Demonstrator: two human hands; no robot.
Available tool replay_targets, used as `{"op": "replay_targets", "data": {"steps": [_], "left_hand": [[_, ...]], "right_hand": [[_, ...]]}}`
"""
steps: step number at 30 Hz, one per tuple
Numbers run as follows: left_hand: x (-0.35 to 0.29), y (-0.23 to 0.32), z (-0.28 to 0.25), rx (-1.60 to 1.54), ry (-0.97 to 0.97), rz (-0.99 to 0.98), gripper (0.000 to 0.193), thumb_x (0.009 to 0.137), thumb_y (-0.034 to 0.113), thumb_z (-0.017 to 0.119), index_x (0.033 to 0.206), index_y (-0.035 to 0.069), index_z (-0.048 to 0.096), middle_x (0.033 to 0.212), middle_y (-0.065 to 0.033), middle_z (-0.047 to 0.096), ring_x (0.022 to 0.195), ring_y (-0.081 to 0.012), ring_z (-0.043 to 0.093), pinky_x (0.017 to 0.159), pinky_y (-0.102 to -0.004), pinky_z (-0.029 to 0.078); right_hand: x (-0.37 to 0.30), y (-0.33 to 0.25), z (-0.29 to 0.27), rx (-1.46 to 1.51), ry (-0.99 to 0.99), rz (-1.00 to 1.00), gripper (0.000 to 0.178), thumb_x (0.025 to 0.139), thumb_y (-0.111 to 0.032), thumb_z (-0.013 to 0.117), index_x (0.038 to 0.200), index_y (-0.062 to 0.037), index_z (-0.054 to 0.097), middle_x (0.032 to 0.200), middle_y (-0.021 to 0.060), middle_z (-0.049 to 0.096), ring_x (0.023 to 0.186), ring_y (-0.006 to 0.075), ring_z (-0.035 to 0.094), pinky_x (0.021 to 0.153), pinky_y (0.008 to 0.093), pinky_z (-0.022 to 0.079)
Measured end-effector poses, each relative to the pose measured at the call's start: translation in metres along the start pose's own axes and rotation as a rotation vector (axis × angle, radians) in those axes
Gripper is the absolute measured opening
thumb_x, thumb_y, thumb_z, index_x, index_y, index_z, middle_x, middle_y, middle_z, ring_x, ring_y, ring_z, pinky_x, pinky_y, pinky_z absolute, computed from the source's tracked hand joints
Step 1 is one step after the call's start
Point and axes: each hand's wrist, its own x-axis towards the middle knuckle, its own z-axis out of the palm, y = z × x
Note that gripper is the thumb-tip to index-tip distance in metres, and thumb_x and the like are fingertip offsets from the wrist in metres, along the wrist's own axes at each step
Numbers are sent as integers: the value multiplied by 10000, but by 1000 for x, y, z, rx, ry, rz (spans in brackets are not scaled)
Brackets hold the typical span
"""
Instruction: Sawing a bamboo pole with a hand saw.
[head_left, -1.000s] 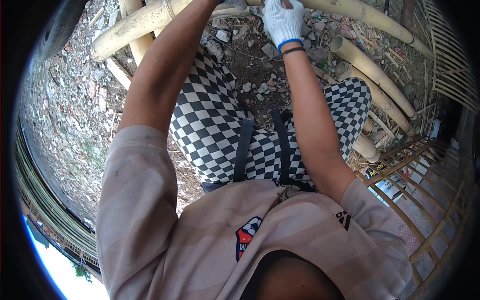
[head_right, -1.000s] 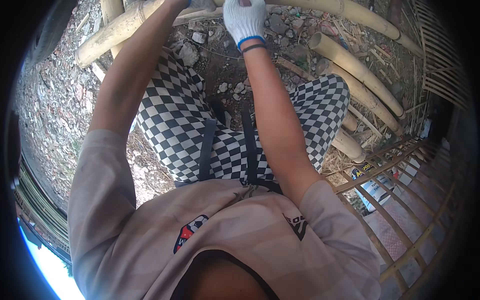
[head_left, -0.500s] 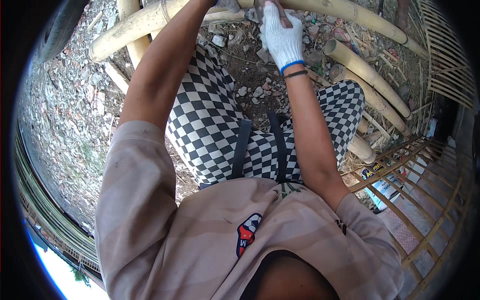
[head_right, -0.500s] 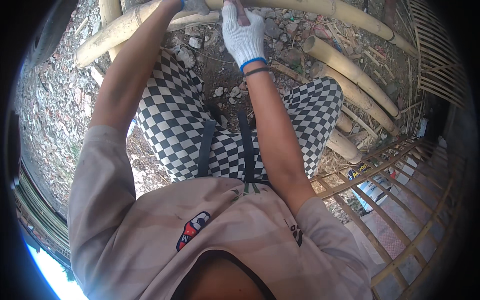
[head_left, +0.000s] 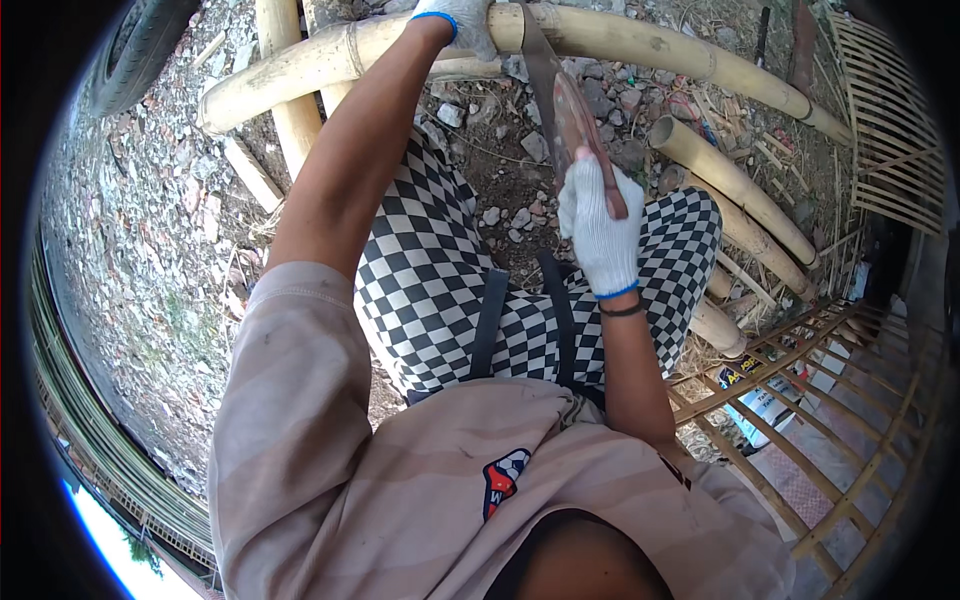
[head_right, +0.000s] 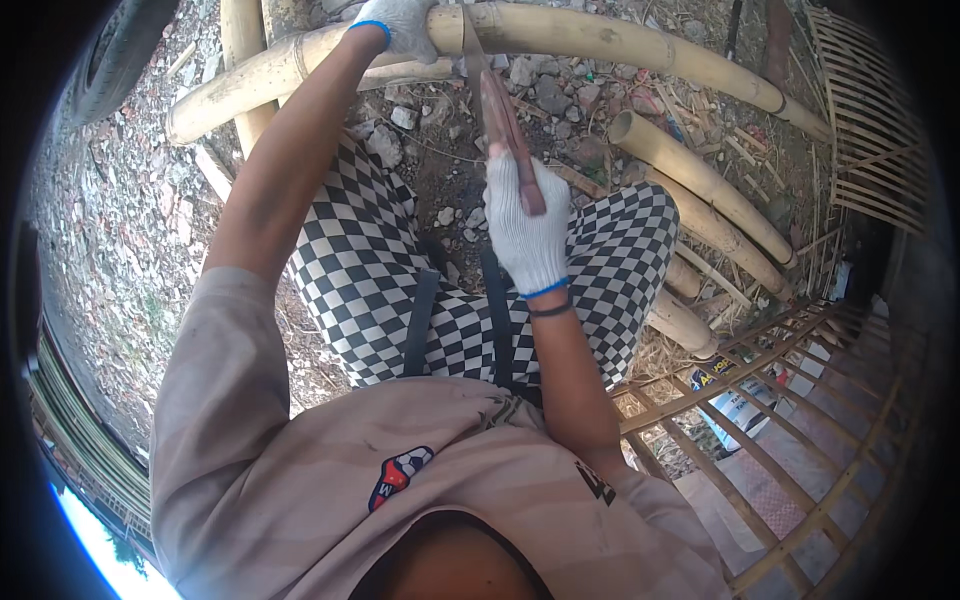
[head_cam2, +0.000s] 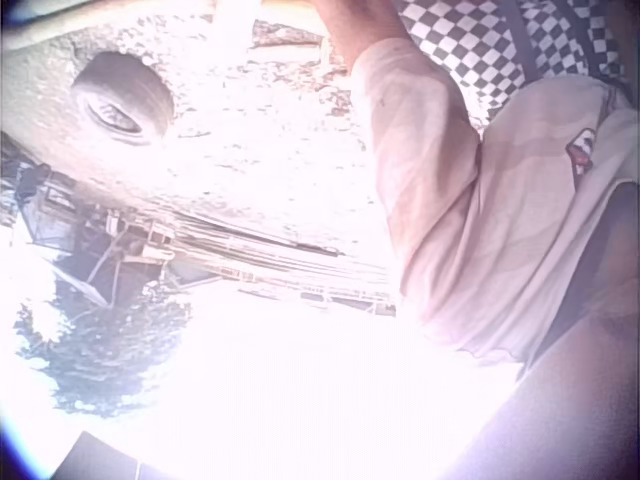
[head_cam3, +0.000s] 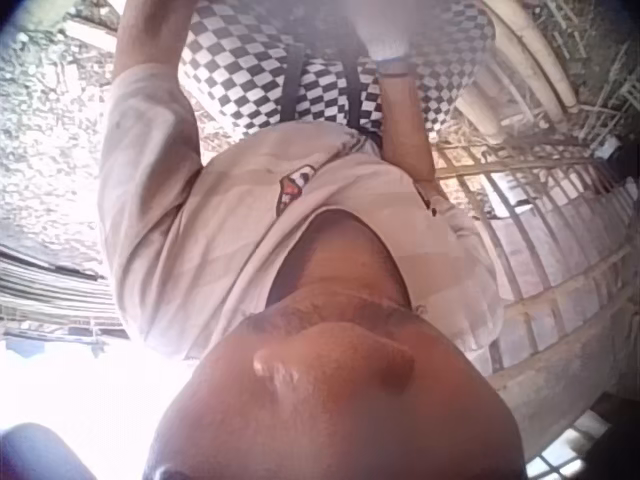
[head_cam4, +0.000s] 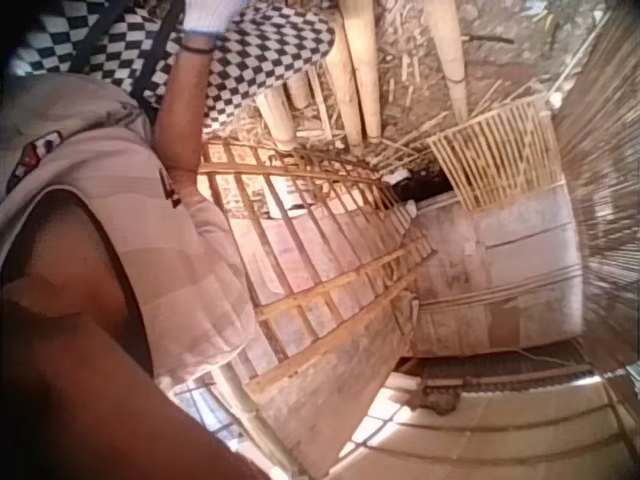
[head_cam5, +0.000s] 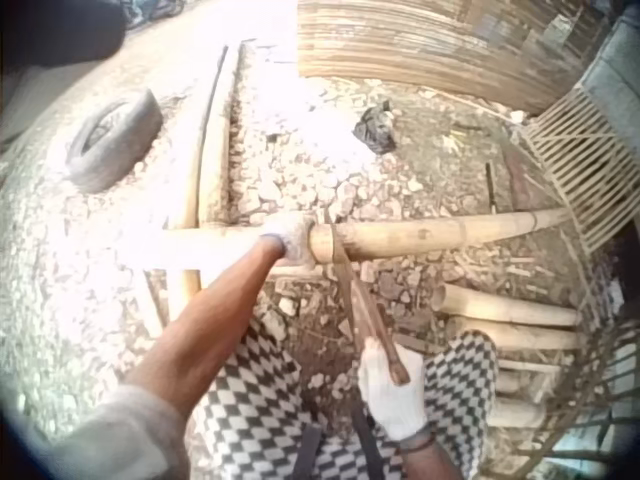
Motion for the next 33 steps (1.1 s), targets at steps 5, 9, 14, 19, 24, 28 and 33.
{"op": "replay_targets", "data": {"steps": [5,9,14,19,24,28,33], "left_hand": [[26,21,22,77,82,51,658,557,402,881,1131,103,763,1159,-218,752,1131,-380,715,954,-463,582],[56,19,41,103,162,101,633,608,442,866,1127,93,764,1157,-233,748,1129,-399,711,945,-464,582],[26,-10,46,136,109,-5,713,593,465,870,1196,113,729,1175,-206,740,1114,-394,710,946,-479,580],[52,51,-12,95,-3,126,591,641,488,851,1101,127,769,1136,-202,757,1113,-365,717,922,-457,574],[32,10,-11,132,-193,60,538,681,403,921,1112,104,801,1168,-155,769,1061,-304,722,938,-407,571],[57,-28,26,88,-12,120,863,489,552,926,1197,98,735,1156,-201,758,1113,-396,708,973,-473,569],[62,-10,26,109,14,165,837,502,521,925,1184,77,732,1163,-219,750,1108,-401,706,983,-478,568]], "right_hand": [[107,5,21,50,44,10,408,1043,-447,675,889,-71,652,610,-29,530,470,62,483,423,263,371],[175,4,29,15,9,-192,453,1028,-474,678,840,-64,636,589,-5,542,453,110,512,420,276,391],[-1,11,-12,25,-18,-33,388,1049,-436,671,957,-61,696,608,-42,540,468,53,484,420,247,356],[174,14,13,-179,135,-282,446,1031,-462,680,796,-87,625,592,-13,569,457,96,523,413,276,371],[22,10,0,-73,40,-1,521,1052,-449,647,828,20,684,602,26,597,560,127,582,538,335,441],[-6,-8,-6,80,-4,55,389,1069,-397,649,832,-90,620,608,-62,522,482,38,476,436,227,344],[32,45,8,-55,53,-85,476,1065,-395,642,828,14,690,618,36,596,570,119,544,553,332,423]]}}
